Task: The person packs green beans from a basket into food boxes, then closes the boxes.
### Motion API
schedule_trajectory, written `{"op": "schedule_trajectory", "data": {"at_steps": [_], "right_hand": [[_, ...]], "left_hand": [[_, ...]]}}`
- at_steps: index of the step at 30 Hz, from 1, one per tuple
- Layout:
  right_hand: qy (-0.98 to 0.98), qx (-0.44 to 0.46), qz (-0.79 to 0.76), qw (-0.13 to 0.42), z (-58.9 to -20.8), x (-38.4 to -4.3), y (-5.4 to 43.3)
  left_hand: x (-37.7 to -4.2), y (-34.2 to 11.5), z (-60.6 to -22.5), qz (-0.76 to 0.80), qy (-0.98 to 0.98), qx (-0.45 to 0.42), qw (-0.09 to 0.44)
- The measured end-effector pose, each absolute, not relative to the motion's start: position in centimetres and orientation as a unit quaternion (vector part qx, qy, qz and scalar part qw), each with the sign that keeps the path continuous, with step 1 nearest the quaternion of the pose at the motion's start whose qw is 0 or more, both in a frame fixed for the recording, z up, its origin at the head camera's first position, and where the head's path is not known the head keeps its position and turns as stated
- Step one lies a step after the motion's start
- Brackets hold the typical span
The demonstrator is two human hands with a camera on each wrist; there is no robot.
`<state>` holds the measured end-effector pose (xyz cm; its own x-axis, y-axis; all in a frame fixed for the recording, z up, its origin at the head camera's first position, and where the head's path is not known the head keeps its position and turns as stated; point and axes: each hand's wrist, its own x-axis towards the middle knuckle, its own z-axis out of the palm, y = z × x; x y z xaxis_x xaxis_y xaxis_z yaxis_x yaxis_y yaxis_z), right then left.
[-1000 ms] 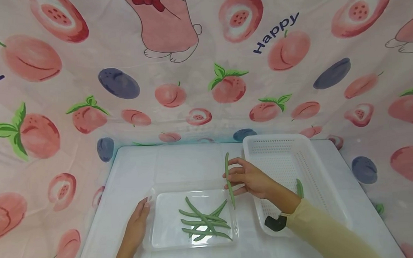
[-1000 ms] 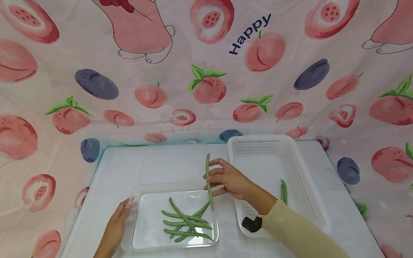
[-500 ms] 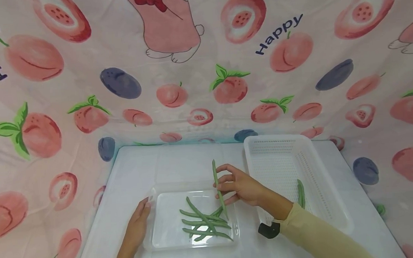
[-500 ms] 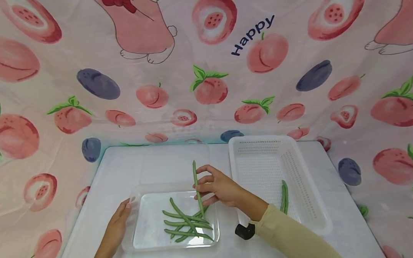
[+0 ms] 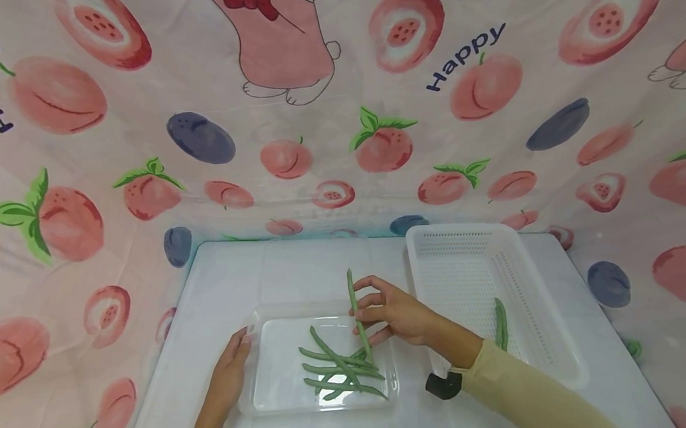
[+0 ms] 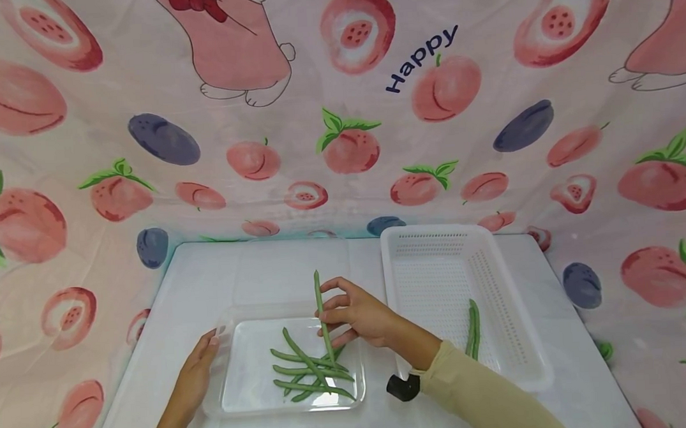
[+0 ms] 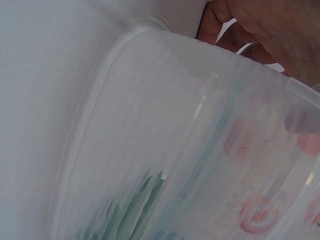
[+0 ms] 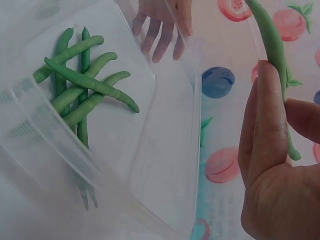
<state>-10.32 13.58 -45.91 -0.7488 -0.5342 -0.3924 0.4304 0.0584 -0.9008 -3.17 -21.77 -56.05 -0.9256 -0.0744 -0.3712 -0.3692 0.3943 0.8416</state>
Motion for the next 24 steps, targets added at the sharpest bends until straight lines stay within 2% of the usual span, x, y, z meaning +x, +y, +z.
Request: {"op": "schedule_trajectory", "data": {"at_steps": [24], "right_hand": [[0.633, -0.049, -0.681, 0.365, -45.37, -9.84, 12.69]], "left_hand": [[-3.32, -21.73, -56.0, 0.532, 0.824, -0.135, 0.144]]}}
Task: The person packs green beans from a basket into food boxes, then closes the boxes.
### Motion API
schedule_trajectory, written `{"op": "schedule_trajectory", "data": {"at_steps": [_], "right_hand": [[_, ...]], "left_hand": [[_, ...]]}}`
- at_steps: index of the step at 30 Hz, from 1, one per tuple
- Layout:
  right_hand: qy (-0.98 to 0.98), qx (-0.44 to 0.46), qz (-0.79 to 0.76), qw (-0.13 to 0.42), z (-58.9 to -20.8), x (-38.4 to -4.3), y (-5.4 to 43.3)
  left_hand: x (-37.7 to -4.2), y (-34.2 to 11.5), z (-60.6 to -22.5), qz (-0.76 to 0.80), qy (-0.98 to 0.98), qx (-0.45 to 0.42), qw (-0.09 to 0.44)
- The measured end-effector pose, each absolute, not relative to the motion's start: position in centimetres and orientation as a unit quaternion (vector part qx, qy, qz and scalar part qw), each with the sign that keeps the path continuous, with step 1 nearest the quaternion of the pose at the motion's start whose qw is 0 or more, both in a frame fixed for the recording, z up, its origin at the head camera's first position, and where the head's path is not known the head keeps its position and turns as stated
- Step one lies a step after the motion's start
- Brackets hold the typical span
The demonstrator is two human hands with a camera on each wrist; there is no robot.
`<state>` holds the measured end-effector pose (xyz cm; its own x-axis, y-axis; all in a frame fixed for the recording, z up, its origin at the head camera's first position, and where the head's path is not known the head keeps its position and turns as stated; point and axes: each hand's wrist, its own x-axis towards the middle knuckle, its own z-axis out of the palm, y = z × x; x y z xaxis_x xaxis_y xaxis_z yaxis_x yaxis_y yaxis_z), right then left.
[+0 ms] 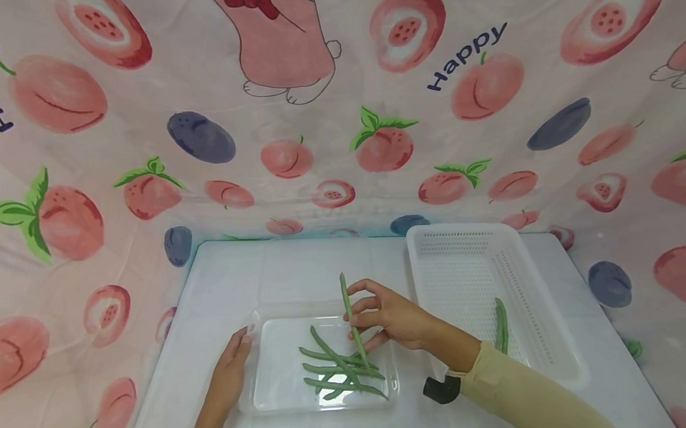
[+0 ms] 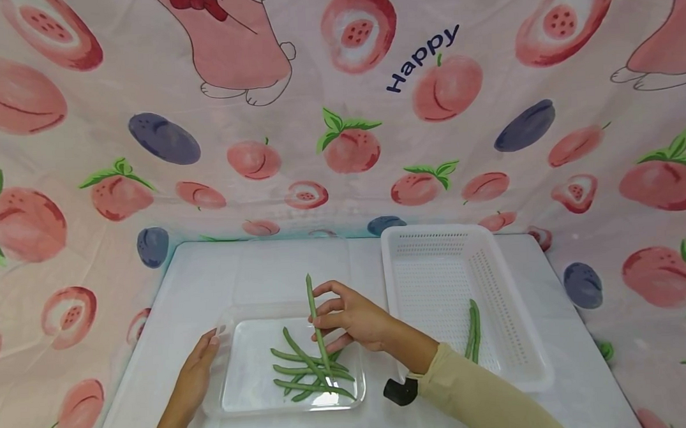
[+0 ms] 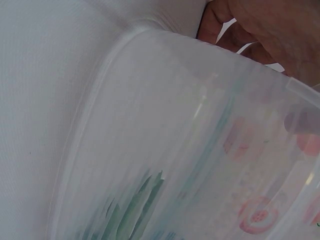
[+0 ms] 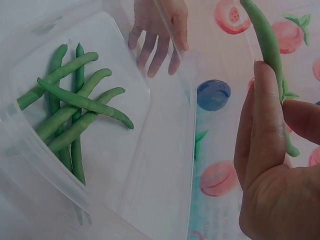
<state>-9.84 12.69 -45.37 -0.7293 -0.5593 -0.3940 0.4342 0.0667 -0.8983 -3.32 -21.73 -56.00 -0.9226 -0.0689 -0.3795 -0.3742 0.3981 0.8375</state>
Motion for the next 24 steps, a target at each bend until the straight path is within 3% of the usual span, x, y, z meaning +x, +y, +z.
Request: {"op": "schedule_trajectory", "data": {"at_steps": [24], "right_hand": [[0.624, -0.047, -0.693, 0.358, -45.11, -9.92, 13.39]], "left_hand": [[-3.28, -21.77, -56.12, 0.527, 0.828, -0.132, 0.139]]}}
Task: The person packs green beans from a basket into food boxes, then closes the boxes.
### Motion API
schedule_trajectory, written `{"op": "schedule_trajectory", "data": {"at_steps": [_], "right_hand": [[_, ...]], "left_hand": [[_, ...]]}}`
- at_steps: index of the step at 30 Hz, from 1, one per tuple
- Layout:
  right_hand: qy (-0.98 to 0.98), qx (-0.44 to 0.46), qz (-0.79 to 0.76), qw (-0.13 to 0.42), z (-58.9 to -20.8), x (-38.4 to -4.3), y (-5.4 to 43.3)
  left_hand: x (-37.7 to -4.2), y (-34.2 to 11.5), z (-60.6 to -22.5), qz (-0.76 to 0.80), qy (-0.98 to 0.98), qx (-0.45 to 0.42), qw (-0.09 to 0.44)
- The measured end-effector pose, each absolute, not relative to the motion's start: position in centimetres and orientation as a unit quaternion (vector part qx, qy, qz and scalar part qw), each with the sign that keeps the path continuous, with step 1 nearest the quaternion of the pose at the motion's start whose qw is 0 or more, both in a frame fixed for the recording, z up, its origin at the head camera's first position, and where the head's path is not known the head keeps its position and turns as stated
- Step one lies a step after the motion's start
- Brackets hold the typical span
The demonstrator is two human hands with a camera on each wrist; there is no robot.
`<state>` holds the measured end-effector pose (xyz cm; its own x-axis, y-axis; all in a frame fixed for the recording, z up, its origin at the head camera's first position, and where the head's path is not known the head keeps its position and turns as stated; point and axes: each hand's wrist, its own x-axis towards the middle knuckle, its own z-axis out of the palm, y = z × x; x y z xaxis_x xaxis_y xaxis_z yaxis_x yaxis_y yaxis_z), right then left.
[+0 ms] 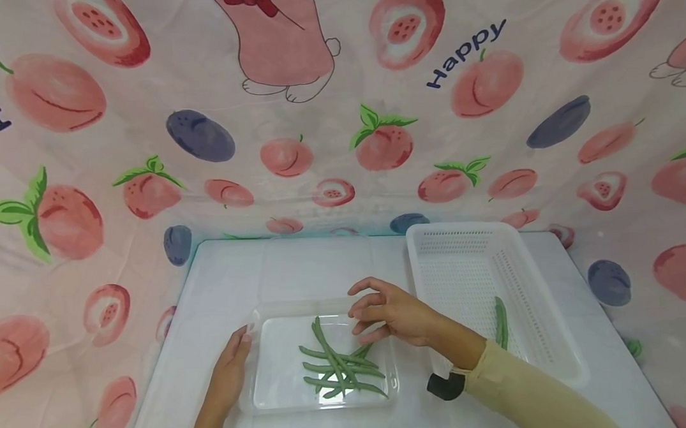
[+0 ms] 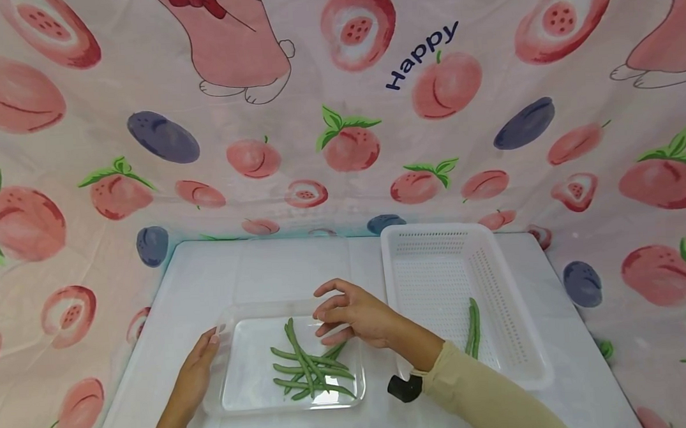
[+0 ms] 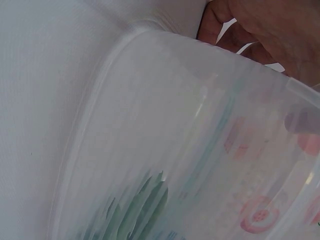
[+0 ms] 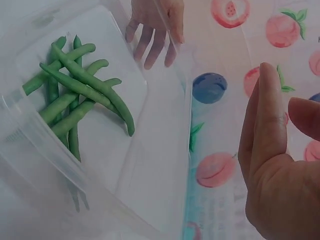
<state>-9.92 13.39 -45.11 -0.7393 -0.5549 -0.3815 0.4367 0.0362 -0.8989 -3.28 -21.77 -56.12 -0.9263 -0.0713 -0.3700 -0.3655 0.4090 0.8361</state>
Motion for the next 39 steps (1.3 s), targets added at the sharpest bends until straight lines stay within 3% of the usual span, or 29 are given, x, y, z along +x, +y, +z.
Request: {"op": "schedule_trajectory", "data": {"at_steps": [8, 23, 39], "right_hand": [[0.639, -0.041, -0.69, 0.339, -44.5, -10.2, 15.9], [0.665, -0.036, -0.691, 0.281, -43.6, -10.1, 25.3], [0.691, 0.035, -0.69, 0.211, -44.2, -9.1, 34.8]], "left_hand": [[-3.4, -21.6, -55.9, 0.517, 0.832, -0.138, 0.149], [-3.5, -21.5, -55.7, 0.511, 0.83, -0.15, 0.162], [-3.5, -21.5, -55.6, 0.51, 0.831, -0.152, 0.166]]}}
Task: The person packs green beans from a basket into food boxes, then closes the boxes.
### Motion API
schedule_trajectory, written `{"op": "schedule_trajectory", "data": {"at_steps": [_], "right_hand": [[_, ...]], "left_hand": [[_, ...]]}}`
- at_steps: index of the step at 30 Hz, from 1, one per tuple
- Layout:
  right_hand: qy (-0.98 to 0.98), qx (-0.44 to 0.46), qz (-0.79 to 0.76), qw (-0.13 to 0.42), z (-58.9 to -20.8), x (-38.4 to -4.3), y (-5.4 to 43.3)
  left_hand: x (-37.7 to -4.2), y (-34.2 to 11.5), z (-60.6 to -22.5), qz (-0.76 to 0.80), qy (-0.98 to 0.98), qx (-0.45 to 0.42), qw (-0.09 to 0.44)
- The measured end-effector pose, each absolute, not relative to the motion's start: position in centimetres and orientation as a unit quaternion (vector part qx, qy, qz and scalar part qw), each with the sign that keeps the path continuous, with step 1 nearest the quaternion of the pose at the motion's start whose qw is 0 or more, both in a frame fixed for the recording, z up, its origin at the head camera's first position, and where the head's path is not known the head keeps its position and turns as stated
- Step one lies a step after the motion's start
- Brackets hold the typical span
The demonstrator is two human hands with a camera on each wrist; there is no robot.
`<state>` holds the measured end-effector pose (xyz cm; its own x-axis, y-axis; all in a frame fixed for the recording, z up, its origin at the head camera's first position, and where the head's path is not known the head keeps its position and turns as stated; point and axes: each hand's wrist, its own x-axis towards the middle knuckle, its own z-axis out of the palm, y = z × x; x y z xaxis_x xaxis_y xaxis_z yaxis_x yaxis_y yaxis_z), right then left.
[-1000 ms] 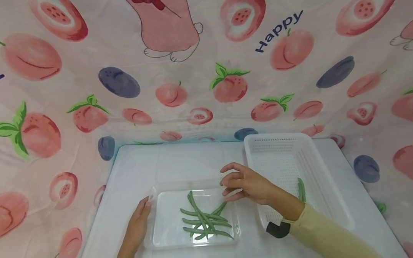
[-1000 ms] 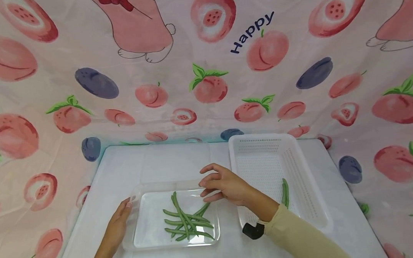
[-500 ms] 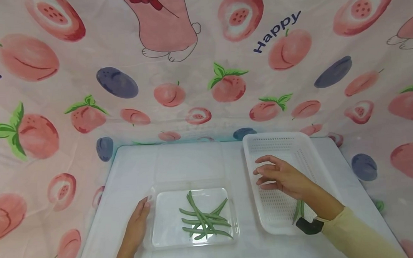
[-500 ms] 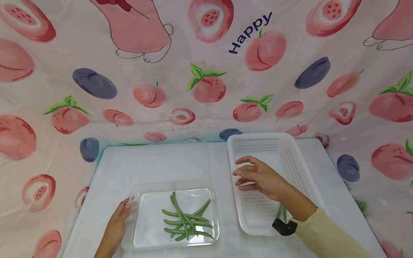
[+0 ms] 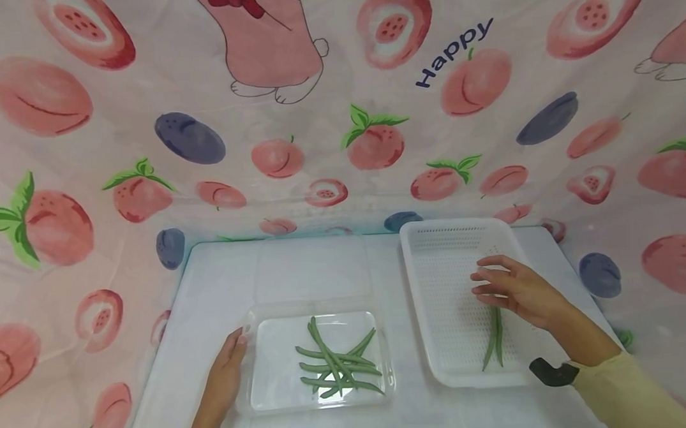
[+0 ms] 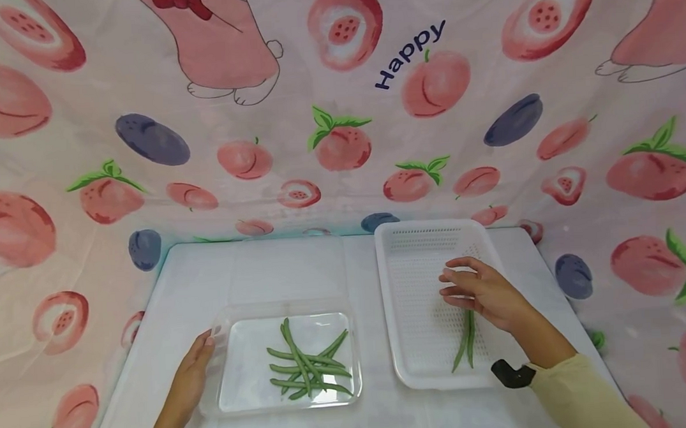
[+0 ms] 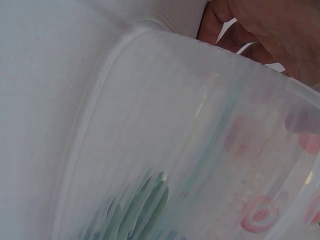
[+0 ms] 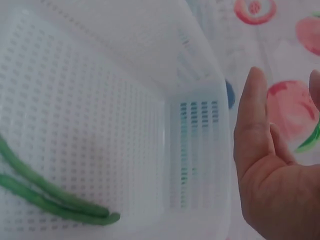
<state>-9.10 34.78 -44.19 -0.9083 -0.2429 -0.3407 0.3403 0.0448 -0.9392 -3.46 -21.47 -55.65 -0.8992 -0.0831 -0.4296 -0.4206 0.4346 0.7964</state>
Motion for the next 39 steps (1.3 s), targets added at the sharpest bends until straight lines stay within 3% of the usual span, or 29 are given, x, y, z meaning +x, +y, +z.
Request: {"op": "schedule_trajectory", "data": {"at_steps": [16, 39], "right_hand": [[0.767, 0.181, -0.572, 0.227, -47.6, -8.9, 37.2], [0.783, 0.211, -0.498, 0.308, -48.4, -9.5, 37.5]], "left_hand": [[-3.5, -21.6, -55.8, 0.516, 0.827, -0.15, 0.167], [-3.4, -21.5, -55.8, 0.516, 0.825, -0.154, 0.17]]}}
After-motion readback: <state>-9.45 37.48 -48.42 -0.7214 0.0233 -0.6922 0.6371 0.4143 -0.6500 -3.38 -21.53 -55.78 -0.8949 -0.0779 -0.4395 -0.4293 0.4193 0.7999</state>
